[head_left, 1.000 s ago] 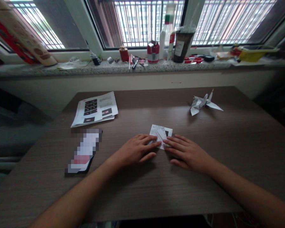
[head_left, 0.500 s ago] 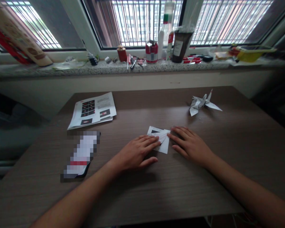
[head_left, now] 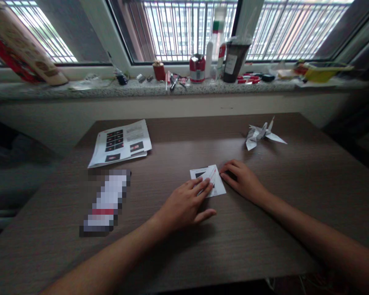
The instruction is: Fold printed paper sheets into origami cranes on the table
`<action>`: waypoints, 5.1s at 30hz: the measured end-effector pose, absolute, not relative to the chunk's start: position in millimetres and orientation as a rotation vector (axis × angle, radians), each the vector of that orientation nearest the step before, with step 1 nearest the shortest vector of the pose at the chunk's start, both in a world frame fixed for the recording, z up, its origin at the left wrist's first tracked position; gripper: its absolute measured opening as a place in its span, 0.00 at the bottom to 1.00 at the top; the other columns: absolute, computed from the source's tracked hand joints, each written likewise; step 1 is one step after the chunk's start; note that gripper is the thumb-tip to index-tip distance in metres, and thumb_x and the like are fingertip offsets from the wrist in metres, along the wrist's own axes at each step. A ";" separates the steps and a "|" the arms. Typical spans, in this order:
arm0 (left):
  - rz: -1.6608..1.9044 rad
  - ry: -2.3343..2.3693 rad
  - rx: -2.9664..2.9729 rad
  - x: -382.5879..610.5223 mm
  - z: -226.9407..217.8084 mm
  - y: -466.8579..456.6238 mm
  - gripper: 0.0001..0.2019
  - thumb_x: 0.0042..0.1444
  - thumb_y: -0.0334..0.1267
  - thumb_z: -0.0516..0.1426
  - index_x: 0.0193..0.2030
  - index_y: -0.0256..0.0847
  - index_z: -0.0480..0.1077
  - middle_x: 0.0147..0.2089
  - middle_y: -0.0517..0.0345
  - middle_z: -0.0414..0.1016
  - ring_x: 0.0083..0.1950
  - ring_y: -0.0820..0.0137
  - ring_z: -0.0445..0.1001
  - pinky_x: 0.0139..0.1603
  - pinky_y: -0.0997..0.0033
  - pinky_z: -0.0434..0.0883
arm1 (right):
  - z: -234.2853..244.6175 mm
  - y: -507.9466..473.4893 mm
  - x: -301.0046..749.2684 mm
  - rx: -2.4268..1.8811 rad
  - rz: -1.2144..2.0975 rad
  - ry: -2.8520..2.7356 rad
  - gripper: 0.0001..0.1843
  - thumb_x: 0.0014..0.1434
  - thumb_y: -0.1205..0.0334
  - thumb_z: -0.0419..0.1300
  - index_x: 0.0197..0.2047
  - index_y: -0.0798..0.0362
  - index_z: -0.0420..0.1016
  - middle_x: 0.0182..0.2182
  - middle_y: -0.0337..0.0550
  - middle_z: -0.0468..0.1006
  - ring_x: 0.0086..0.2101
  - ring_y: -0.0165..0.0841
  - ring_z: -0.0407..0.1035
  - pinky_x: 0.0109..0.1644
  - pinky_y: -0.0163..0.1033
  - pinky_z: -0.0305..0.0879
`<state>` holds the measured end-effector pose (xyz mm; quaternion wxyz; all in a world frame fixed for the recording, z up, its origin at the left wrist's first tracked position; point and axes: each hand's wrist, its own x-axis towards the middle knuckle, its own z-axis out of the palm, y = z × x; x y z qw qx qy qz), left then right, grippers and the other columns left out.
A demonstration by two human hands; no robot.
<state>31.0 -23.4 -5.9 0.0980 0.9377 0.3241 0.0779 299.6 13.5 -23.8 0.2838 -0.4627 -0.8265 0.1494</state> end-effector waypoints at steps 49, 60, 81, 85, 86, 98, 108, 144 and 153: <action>0.327 0.986 2.648 29.2 -7.0 -24.6 0.35 0.70 0.62 0.50 0.72 0.38 0.62 0.77 0.45 0.56 0.77 0.56 0.57 0.75 0.55 0.59 | -26.4 70.1 268.9 -1.350 0.374 -2.209 0.05 0.64 0.64 0.67 0.35 0.51 0.77 0.37 0.42 0.77 0.36 0.36 0.72 0.41 0.40 0.65; 0.366 1.002 2.626 28.7 -10.4 -22.4 0.33 0.73 0.60 0.47 0.70 0.35 0.63 0.75 0.43 0.61 0.76 0.57 0.59 0.75 0.56 0.60 | -16.8 40.0 276.7 -1.266 0.484 -2.321 0.04 0.64 0.65 0.67 0.36 0.52 0.78 0.36 0.43 0.76 0.37 0.36 0.72 0.42 0.40 0.67; 0.363 0.941 2.674 24.0 -8.2 -19.2 0.29 0.74 0.55 0.47 0.71 0.36 0.63 0.74 0.43 0.63 0.74 0.56 0.62 0.72 0.54 0.65 | -18.4 2.1 291.5 -1.076 0.498 -2.403 0.04 0.67 0.60 0.66 0.44 0.46 0.81 0.44 0.46 0.79 0.47 0.41 0.73 0.51 0.49 0.70; 0.333 0.915 2.703 21.4 -6.9 -18.1 0.29 0.74 0.54 0.48 0.70 0.34 0.64 0.72 0.41 0.65 0.73 0.54 0.64 0.70 0.55 0.67 | -19.9 -8.6 294.3 -1.002 0.303 -2.559 0.16 0.69 0.57 0.63 0.59 0.40 0.79 0.55 0.47 0.79 0.54 0.45 0.72 0.58 0.56 0.68; 0.325 0.907 2.713 21.1 -6.7 -18.0 0.29 0.74 0.54 0.48 0.70 0.33 0.64 0.72 0.41 0.66 0.73 0.54 0.63 0.71 0.55 0.66 | -19.8 -12.0 295.7 -0.984 0.278 -2.592 0.19 0.69 0.57 0.63 0.62 0.39 0.76 0.59 0.47 0.78 0.56 0.47 0.71 0.60 0.58 0.67; 0.354 0.897 2.718 20.6 -8.0 -16.6 0.27 0.74 0.50 0.51 0.71 0.36 0.62 0.72 0.41 0.65 0.74 0.55 0.63 0.71 0.53 0.68 | -21.0 -32.6 325.0 -1.000 0.429 -2.628 0.36 0.68 0.61 0.63 0.75 0.34 0.58 0.73 0.42 0.60 0.70 0.47 0.57 0.72 0.65 0.57; 0.435 0.912 2.652 23.9 -7.2 -9.0 0.19 0.72 0.44 0.55 0.64 0.38 0.69 0.66 0.44 0.71 0.67 0.56 0.70 0.68 0.51 0.70 | -12.2 -27.7 317.7 -0.927 0.464 -2.620 0.29 0.70 0.60 0.61 0.71 0.36 0.65 0.69 0.42 0.67 0.69 0.44 0.59 0.75 0.64 0.51; 0.486 0.925 2.623 14.6 -15.4 0.3 0.17 0.70 0.38 0.58 0.63 0.41 0.69 0.66 0.47 0.71 0.66 0.56 0.71 0.66 0.49 0.72 | -24.7 3.6 319.8 -1.310 0.787 -1.795 0.17 0.64 0.51 0.66 0.54 0.48 0.78 0.51 0.48 0.80 0.49 0.43 0.78 0.56 0.52 0.76; 0.469 0.886 2.623 14.7 -15.0 0.8 0.19 0.68 0.38 0.59 0.65 0.40 0.69 0.68 0.43 0.69 0.67 0.54 0.71 0.65 0.48 0.73 | -16.8 -4.7 315.5 -1.236 0.570 -2.078 0.14 0.71 0.56 0.58 0.56 0.45 0.78 0.62 0.45 0.76 0.62 0.43 0.70 0.72 0.59 0.60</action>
